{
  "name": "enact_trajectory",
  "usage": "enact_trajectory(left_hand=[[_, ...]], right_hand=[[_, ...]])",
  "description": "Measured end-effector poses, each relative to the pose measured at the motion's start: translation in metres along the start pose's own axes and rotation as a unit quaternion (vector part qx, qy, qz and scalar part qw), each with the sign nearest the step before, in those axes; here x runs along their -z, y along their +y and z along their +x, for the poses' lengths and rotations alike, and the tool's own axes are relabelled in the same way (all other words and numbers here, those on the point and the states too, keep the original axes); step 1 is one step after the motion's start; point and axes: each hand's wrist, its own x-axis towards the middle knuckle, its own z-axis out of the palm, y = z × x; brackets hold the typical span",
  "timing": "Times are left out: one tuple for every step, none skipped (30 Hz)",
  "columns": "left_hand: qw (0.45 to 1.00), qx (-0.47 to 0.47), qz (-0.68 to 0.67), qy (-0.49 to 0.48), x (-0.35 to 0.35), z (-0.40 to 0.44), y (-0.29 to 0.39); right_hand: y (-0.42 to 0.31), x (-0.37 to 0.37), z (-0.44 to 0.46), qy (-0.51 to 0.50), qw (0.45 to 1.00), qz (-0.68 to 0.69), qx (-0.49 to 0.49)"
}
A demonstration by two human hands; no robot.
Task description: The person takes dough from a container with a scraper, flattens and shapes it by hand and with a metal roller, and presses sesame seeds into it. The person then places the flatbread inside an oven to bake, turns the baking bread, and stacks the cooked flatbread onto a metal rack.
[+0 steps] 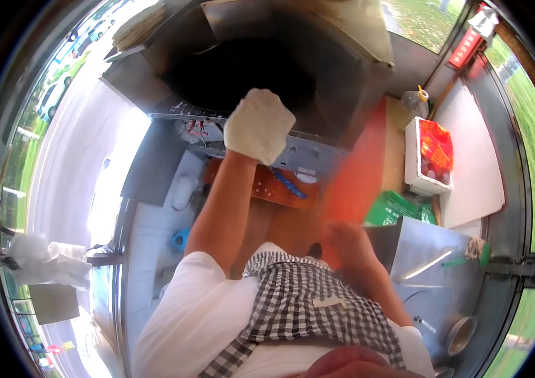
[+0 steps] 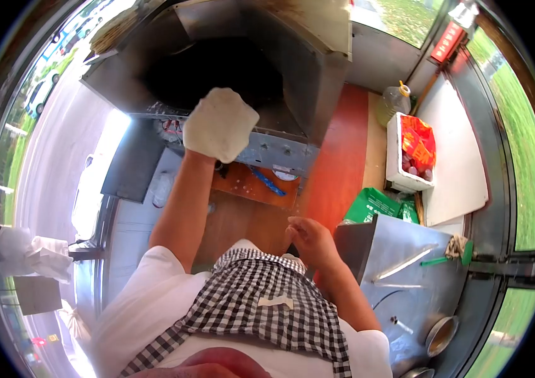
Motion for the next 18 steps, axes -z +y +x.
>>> enact_trajectory(left_hand=[[0.999, 0.009, 0.017, -0.026, -0.005, 0.010, -0.019], [0.998, 0.013, 0.028, -0.046, -0.003, 0.006, -0.044], [0.996, 0.002, 0.044, -0.078, -0.009, 0.017, -0.063], [0.992, -0.014, 0.058, -0.108, -0.015, 0.025, -0.085], [0.987, -0.008, 0.162, -0.012, -0.087, 0.034, -0.125], [0.963, 0.018, 0.258, 0.081, -0.158, 0.043, -0.164], [0.969, 0.059, -0.083, 0.224, -0.193, 0.053, -0.198], [0.947, 0.074, -0.206, 0.234, -0.201, 0.060, -0.214], [0.961, 0.099, -0.220, 0.135, -0.195, 0.066, -0.216], [0.965, 0.122, -0.229, 0.044, -0.203, 0.079, -0.219], [0.959, 0.139, -0.245, -0.035, -0.222, 0.091, -0.221], [0.963, 0.142, -0.231, -0.006, -0.314, 0.097, -0.226], [0.965, 0.146, -0.216, 0.023, -0.291, 0.102, -0.222], [0.948, 0.129, -0.192, -0.220, -0.266, 0.110, -0.218], [0.943, 0.134, -0.277, -0.128, -0.325, 0.106, -0.207], [0.948, 0.100, -0.282, -0.112, -0.335, 0.116, -0.197], [0.950, 0.077, -0.290, -0.089, -0.336, 0.117, -0.186], [0.950, 0.056, -0.298, -0.066, -0.333, 0.115, -0.176]], right_hand=[[-0.003, 0.002, 0.016, 0.004, 1.000, -0.001, 0.021], [-0.015, -0.006, 0.017, 0.016, 0.999, -0.004, 0.039], [-0.003, -0.007, 0.040, 0.012, 0.999, 0.025, 0.038], [-0.011, -0.005, 0.055, 0.017, 0.999, 0.003, 0.040], [-0.025, -0.005, 0.068, 0.023, 0.999, -0.016, 0.040], [-0.033, -0.008, 0.080, 0.030, 0.998, -0.034, 0.038], [-0.034, -0.015, 0.092, 0.045, 0.998, -0.035, 0.037], [-0.034, -0.022, 0.105, 0.060, 0.997, -0.037, 0.036], [-0.043, -0.035, 0.103, 0.084, 0.995, -0.043, 0.032], [-0.030, -0.043, 0.128, 0.106, 0.994, -0.005, 0.022], [-0.013, -0.059, 0.139, 0.124, 0.992, 0.034, 0.004], [-0.004, -0.073, 0.147, 0.142, 0.987, 0.073, -0.014], [-0.004, -0.083, 0.157, 0.140, 0.990, 0.019, 0.013], [-0.005, -0.094, 0.168, 0.138, 0.989, -0.035, 0.039], [-0.011, -0.102, 0.176, 0.134, 0.989, -0.056, 0.033], [-0.022, -0.109, 0.185, 0.129, 0.988, -0.077, 0.027], [-0.041, -0.108, 0.193, 0.120, 0.990, -0.075, -0.001], [-0.059, -0.108, 0.197, 0.110, 0.991, -0.073, -0.029]])
